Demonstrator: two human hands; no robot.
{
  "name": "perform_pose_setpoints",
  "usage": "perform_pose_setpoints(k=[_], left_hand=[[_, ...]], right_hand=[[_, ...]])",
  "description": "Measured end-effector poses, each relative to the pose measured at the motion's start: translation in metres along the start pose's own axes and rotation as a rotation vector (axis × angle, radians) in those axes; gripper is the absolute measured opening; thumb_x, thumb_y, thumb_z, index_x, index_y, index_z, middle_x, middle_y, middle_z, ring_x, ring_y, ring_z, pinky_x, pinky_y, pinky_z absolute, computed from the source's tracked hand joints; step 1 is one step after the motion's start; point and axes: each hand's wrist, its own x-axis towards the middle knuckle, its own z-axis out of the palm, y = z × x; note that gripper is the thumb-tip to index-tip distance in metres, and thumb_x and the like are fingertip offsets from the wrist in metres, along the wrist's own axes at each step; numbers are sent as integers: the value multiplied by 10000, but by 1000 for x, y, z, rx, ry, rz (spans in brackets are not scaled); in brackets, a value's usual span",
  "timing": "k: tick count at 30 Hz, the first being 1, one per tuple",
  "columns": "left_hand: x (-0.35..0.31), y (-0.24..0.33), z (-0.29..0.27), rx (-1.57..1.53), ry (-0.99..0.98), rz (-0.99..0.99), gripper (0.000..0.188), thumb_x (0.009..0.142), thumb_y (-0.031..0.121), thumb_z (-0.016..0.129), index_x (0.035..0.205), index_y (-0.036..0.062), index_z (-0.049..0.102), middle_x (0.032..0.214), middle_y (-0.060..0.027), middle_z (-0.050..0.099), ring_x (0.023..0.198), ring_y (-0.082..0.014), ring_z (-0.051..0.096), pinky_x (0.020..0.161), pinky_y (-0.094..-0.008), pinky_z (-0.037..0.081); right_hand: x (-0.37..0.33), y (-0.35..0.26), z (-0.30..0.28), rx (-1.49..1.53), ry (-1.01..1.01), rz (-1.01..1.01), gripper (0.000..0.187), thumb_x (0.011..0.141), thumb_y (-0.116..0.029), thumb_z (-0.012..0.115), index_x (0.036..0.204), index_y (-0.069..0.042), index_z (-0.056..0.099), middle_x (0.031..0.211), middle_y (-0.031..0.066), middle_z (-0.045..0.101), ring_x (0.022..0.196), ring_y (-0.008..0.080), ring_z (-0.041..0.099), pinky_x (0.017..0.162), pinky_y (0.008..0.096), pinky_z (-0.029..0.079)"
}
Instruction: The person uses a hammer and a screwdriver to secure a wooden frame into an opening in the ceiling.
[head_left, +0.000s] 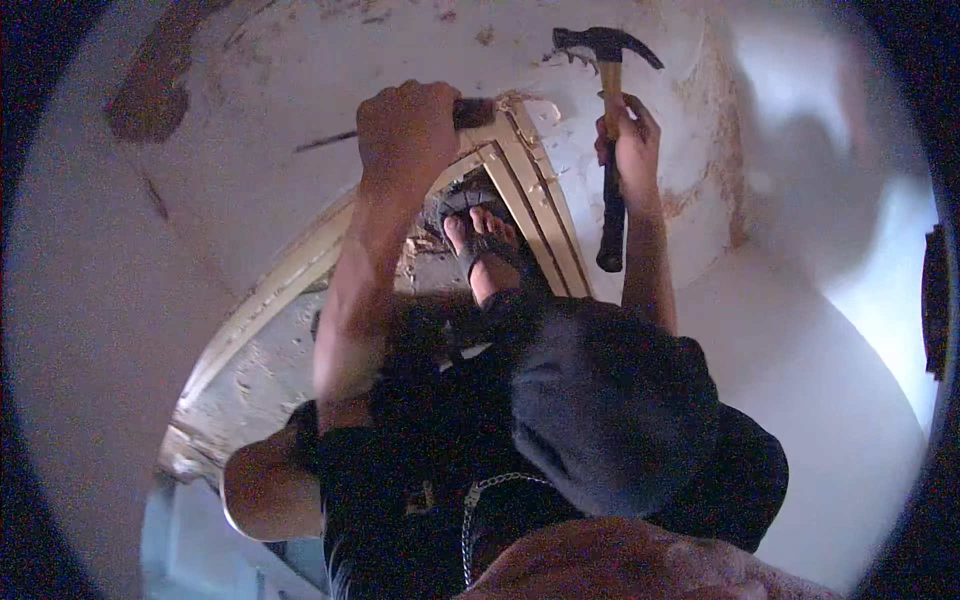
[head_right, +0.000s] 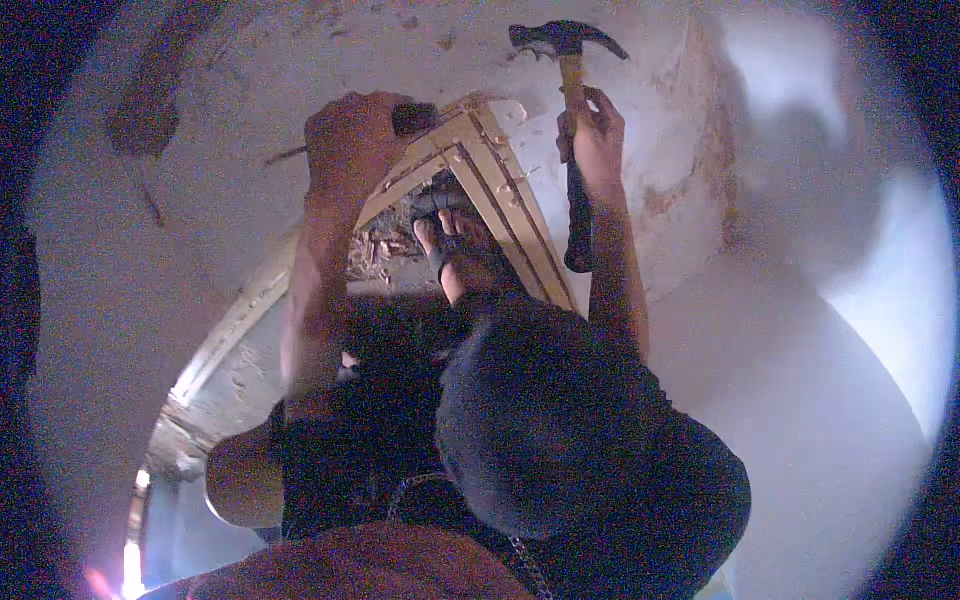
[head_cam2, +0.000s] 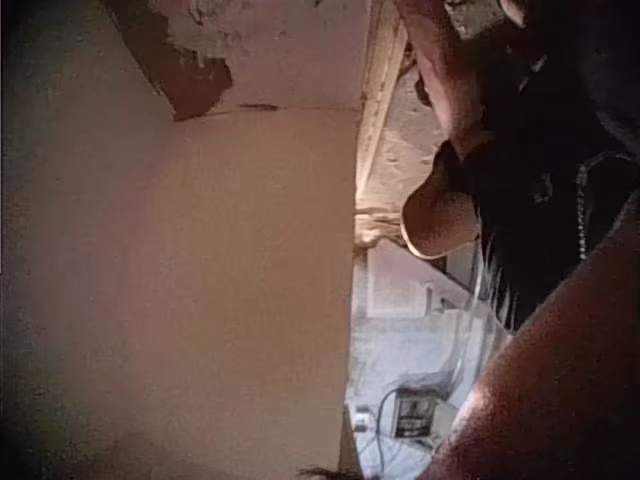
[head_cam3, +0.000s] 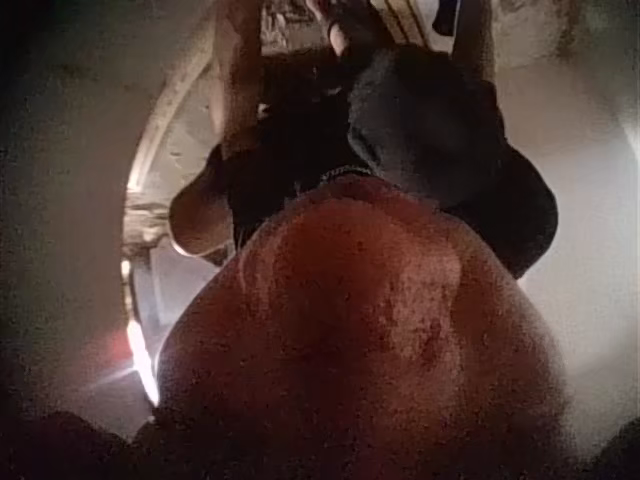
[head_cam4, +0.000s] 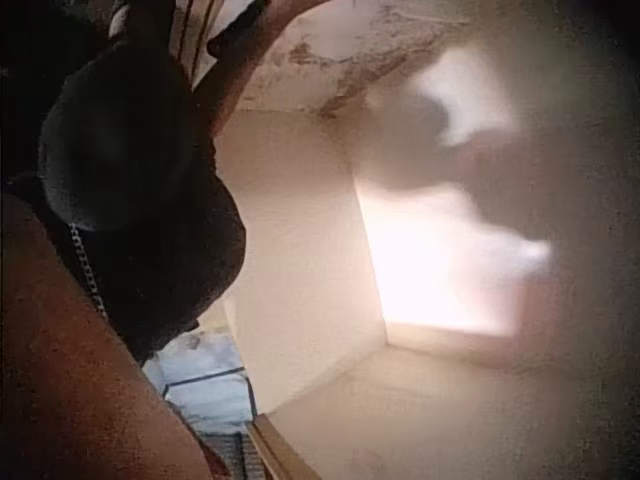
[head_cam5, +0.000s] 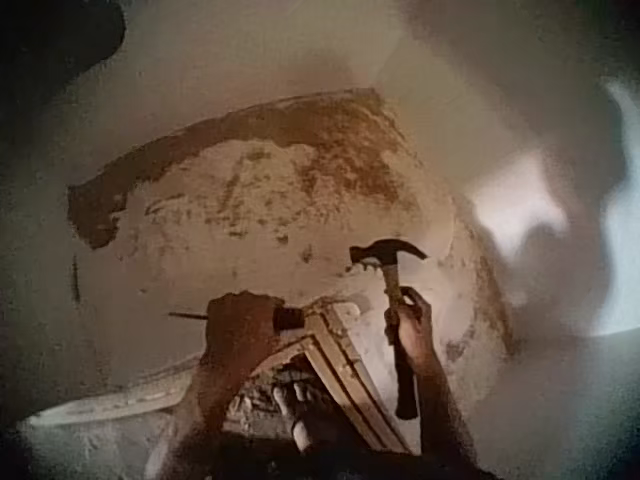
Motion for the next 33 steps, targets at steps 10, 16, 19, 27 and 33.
perform_pose_setpoints(k=[10,16,19,27,33], left_hand=[[54,7,59,136,284,451,275,779,177,582,1045,214,641,1089,14,609,953,-215,609,772,-378,520],[80,-2,76,111,222,659,356,714,223,606,1069,214,629,1064,22,615,953,-185,589,826,-362,501],[87,-12,88,200,329,801,363,708,226,592,1067,181,628,1037,25,623,945,-183,587,858,-363,485],[34,-33,67,182,343,893,361,732,204,564,1088,171,612,1039,13,629,886,-189,611,829,-361,501],[-12,-65,31,241,-161,453,416,735,146,603,1150,151,572,1099,-20,624,902,-239,628,782,-374,523]], right_hand=[[42,65,-5,378,-76,123,345,906,-340,559,1023,-24,485,591,42,493,371,97,431,328,243,338],[50,63,-7,317,-62,157,297,918,-327,524,993,-41,499,594,40,489,361,101,420,333,248,340],[50,58,-6,323,-72,190,247,938,-281,468,999,-43,497,588,43,474,348,107,399,340,257,339],[52,58,-9,287,-62,158,251,919,-283,529,933,-34,504,556,46,499,351,109,423,324,253,327],[50,55,-4,273,-44,214,237,903,-288,557,951,-66,489,556,36,476,344,103,407,325,250,321]])
